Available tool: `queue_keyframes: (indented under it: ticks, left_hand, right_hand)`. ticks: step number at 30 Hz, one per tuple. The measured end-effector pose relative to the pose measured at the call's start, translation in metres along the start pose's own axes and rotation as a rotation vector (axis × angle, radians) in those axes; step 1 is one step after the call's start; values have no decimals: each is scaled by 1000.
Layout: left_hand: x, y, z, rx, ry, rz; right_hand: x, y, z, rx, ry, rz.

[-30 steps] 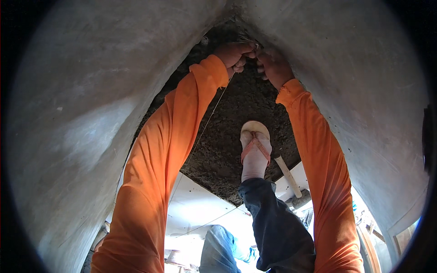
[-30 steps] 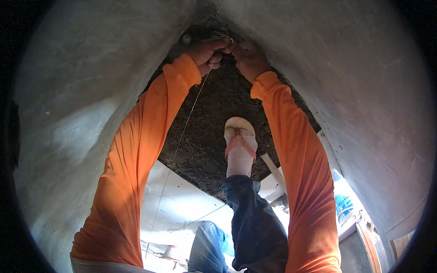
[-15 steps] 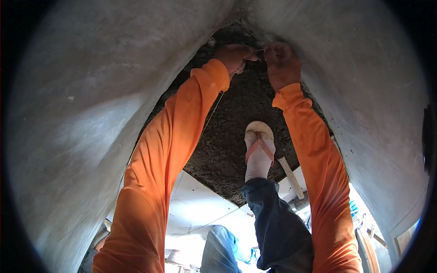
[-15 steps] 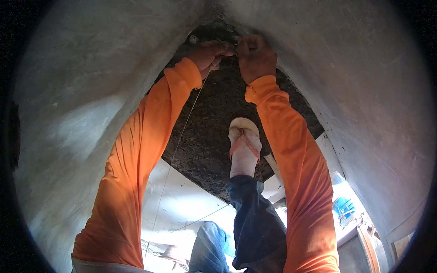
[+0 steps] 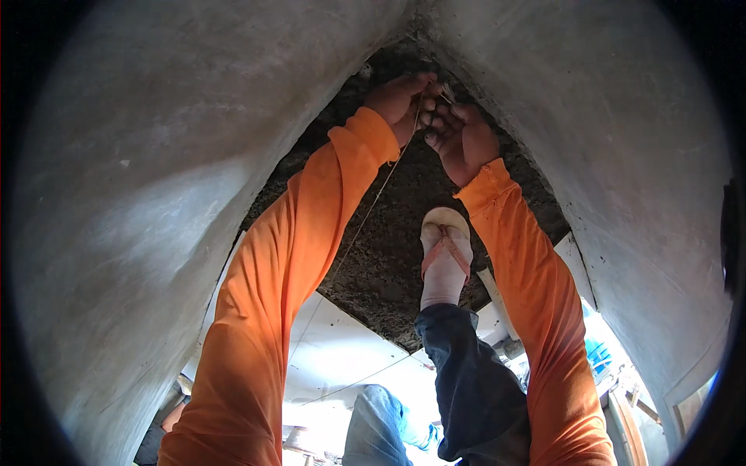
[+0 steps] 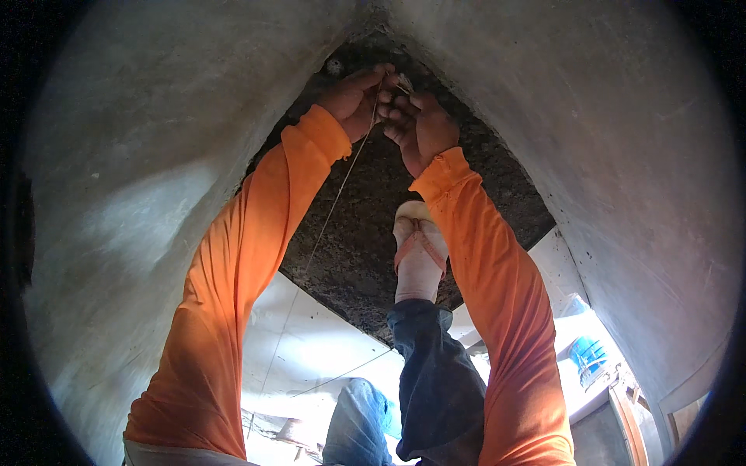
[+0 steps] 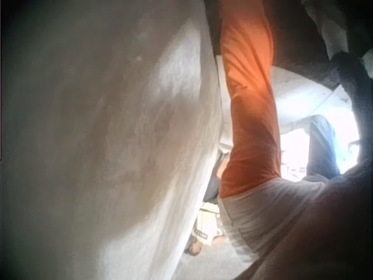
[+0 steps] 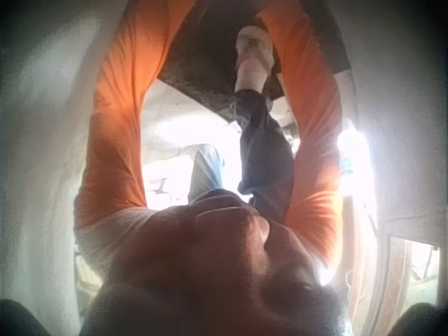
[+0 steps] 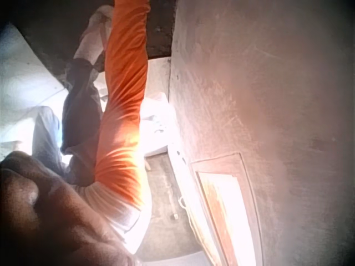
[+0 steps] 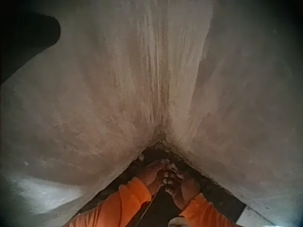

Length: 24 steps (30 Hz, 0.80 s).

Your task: The person spreads mortar on the floor with a trowel, positions a large white tile, and taps it into place using a rubber mallet.

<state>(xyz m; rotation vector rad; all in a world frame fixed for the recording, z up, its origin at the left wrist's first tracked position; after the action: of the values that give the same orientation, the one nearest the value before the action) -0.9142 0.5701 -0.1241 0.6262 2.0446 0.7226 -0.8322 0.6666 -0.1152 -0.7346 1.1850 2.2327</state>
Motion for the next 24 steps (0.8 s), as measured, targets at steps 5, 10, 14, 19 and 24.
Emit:
queue_keyframes:
  ticks: [5,10,14,19,24]
  left_hand:
    - [1,-1,6,-48,33,-35]
    - [-1,1,7,-104,91,-9]
    - [-7,2,0,-65,115,-7]
    - [-11,7,0,-23,106,-21]
    - [-13,8,4,60,101,-73]
  right_hand:
    - [-1,-7,0,19,-50,10]
    - [-1,-21,9,-174,-165,-97]
    - [-12,-4,34,-611,-382,-312]
    - [-11,7,40,-728,-459,-161]
    - [1,4,38,-934,-396,58]
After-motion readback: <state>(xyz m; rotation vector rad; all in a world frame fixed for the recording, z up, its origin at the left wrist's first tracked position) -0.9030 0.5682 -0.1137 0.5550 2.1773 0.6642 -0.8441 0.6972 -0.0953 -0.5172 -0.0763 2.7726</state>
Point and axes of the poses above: each hand's wrist, its own x-axis towards the middle knuckle, its own y-axis out of the palm, z = x × y, the point moved 3 cm from there along x, towards the middle knuckle, and after that the axes turned 3 degrees about -z, right-handed, at the moved point
